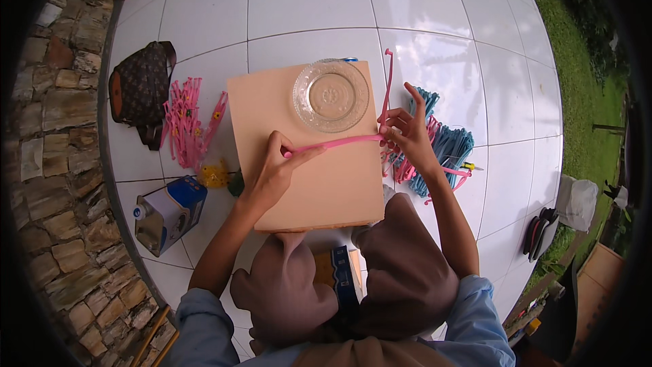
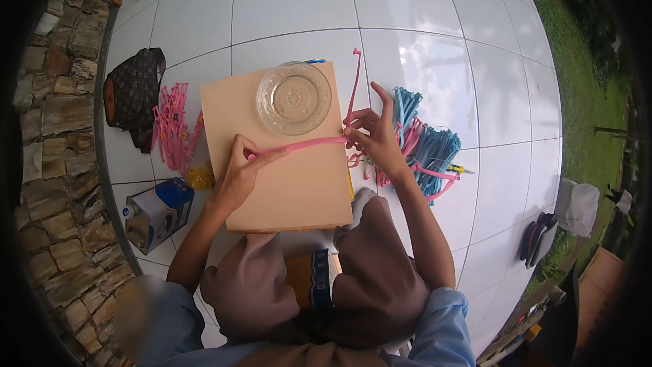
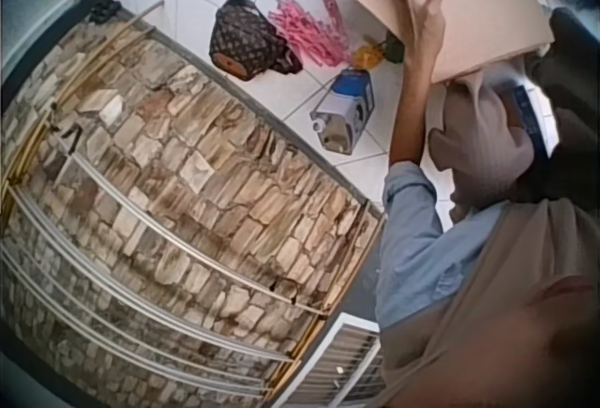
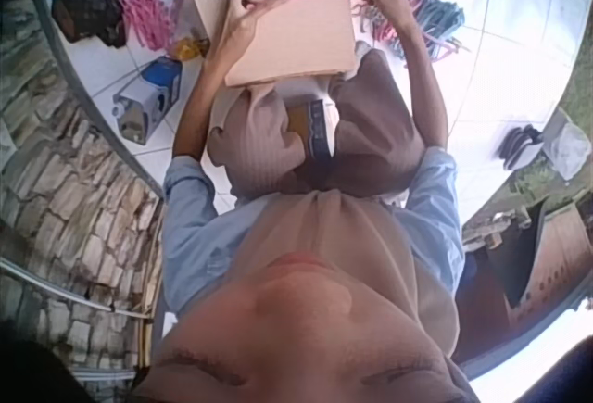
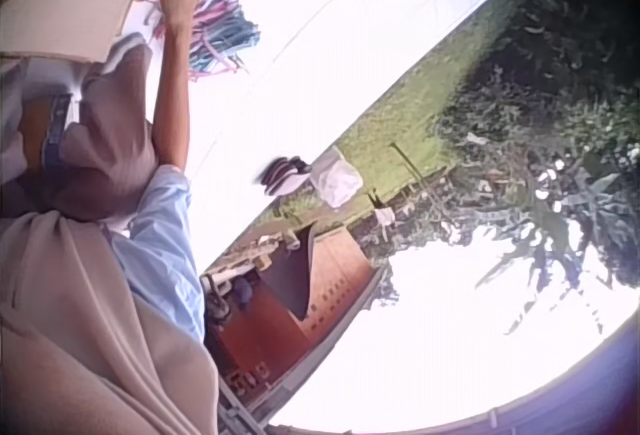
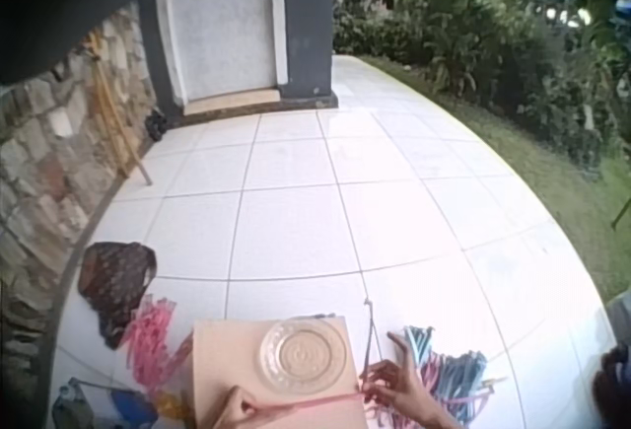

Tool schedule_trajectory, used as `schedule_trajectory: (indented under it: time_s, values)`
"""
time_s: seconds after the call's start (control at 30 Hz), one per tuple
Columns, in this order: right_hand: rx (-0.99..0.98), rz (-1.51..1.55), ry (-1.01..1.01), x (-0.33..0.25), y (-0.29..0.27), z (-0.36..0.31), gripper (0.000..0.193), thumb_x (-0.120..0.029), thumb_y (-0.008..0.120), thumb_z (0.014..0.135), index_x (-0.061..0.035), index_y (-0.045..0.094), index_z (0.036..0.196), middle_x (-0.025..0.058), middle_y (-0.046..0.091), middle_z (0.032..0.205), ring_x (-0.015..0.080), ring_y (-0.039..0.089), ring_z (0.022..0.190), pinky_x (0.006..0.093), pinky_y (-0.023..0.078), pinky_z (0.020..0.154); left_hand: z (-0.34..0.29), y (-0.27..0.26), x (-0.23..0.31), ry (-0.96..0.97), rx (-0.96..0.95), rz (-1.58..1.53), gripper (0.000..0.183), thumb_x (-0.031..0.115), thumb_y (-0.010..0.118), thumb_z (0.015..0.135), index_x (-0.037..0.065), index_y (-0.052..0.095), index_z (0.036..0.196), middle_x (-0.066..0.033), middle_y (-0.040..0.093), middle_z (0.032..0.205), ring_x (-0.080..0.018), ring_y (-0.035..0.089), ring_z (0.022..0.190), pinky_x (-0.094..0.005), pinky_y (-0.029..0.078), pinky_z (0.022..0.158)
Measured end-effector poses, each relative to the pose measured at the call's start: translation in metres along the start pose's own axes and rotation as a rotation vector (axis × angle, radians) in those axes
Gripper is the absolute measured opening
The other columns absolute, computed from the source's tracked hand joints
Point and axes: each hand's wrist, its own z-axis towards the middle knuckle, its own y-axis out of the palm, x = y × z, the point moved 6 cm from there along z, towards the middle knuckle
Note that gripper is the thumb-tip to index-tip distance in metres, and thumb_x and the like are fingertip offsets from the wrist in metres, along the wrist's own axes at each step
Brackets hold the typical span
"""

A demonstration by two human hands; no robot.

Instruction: The person applies glue from a large metal tin to pink rubber straps by hand on a cardboard box and then folds the straps.

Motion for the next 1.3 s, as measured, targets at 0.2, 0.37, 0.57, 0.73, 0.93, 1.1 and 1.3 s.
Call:
schedule_trajectory:
  time_s: [0.2, 0.37, 0.57, 0.73, 0.93, 1.1, 1.3]
  values:
    - [-0.010, -0.003, -0.083, 0.001, 0.001, 0.000, 0.087, 0.003, 0.062, 0.080, -0.0176, 0.004, 0.141, 0.0095, 0.053, 0.090, 0.0142, 0.057, 0.078, 0.0269, 0.052, 0.064, 0.002, -0.002, 0.001, 0.018, -0.022, -0.004, 0.049, -0.005, 0.057, 0.071, 0.016, 0.062, 0.115, -0.0073, 0.036, 0.086, -0.0206, 0.043, 0.080, -0.0272, 0.043, 0.074]
    - [-0.051, 0.020, -0.118, 0.004, 0.003, -0.005, 0.086, 0.006, 0.059, 0.081, -0.0177, 0.004, 0.142, 0.0087, 0.052, 0.089, 0.0136, 0.055, 0.078, 0.0266, 0.050, 0.064, 0.004, 0.002, 0.004, 0.042, -0.127, 0.150, 0.055, -0.004, 0.056, 0.073, 0.022, 0.057, 0.122, -0.0101, 0.035, 0.090, -0.0241, 0.045, 0.083, -0.0310, 0.045, 0.074]
    - [-0.064, 0.047, -0.097, -0.001, 0.005, -0.006, 0.083, 0.009, 0.055, 0.082, -0.0174, 0.004, 0.141, 0.0083, 0.051, 0.089, 0.0132, 0.053, 0.080, 0.0268, 0.048, 0.069, 0.011, 0.000, 0.010, 0.034, -0.219, 0.239, 0.055, 0.004, 0.055, 0.077, 0.030, 0.052, 0.126, -0.0101, 0.032, 0.088, -0.0265, 0.044, 0.085, -0.0332, 0.043, 0.078]
    - [-0.081, 0.052, -0.066, 0.001, 0.004, -0.005, 0.079, 0.008, 0.054, 0.083, -0.0166, 0.006, 0.141, 0.0086, 0.051, 0.089, 0.0135, 0.053, 0.082, 0.0281, 0.047, 0.073, 0.015, -0.001, 0.019, 0.049, -0.264, 0.334, 0.056, 0.008, 0.052, 0.079, 0.033, 0.048, 0.129, -0.0114, 0.033, 0.089, -0.0276, 0.044, 0.086, -0.0340, 0.043, 0.082]
    - [-0.053, 0.022, -0.142, 0.001, 0.005, -0.008, 0.077, 0.008, 0.054, 0.083, -0.0149, 0.006, 0.139, 0.0095, 0.051, 0.089, 0.0136, 0.053, 0.081, 0.0265, 0.045, 0.070, 0.016, 0.000, 0.019, 0.064, -0.296, 0.313, 0.058, 0.006, 0.048, 0.081, 0.033, 0.045, 0.132, -0.0135, 0.034, 0.091, -0.0289, 0.046, 0.089, -0.0356, 0.043, 0.085]
    - [-0.053, 0.091, -0.161, 0.002, 0.006, -0.007, 0.077, 0.008, 0.053, 0.083, -0.0147, 0.005, 0.138, 0.0100, 0.051, 0.089, 0.0144, 0.053, 0.078, 0.0254, 0.045, 0.065, 0.014, 0.002, 0.015, -0.015, -0.368, 0.234, 0.057, 0.004, 0.046, 0.082, 0.032, 0.044, 0.132, -0.0142, 0.034, 0.092, -0.0303, 0.046, 0.090, -0.0375, 0.043, 0.085]
    - [-0.003, 0.141, 0.001, 0.015, -0.002, -0.006, 0.074, 0.003, 0.060, 0.081, -0.0130, 0.013, 0.136, 0.0053, 0.054, 0.082, 0.0101, 0.053, 0.071, 0.0214, 0.043, 0.058, 0.015, 0.001, 0.026, -0.091, -0.408, 0.351, 0.055, 0.006, 0.047, 0.082, 0.031, 0.044, 0.131, -0.0134, 0.036, 0.093, -0.0291, 0.046, 0.091, -0.0369, 0.042, 0.084]
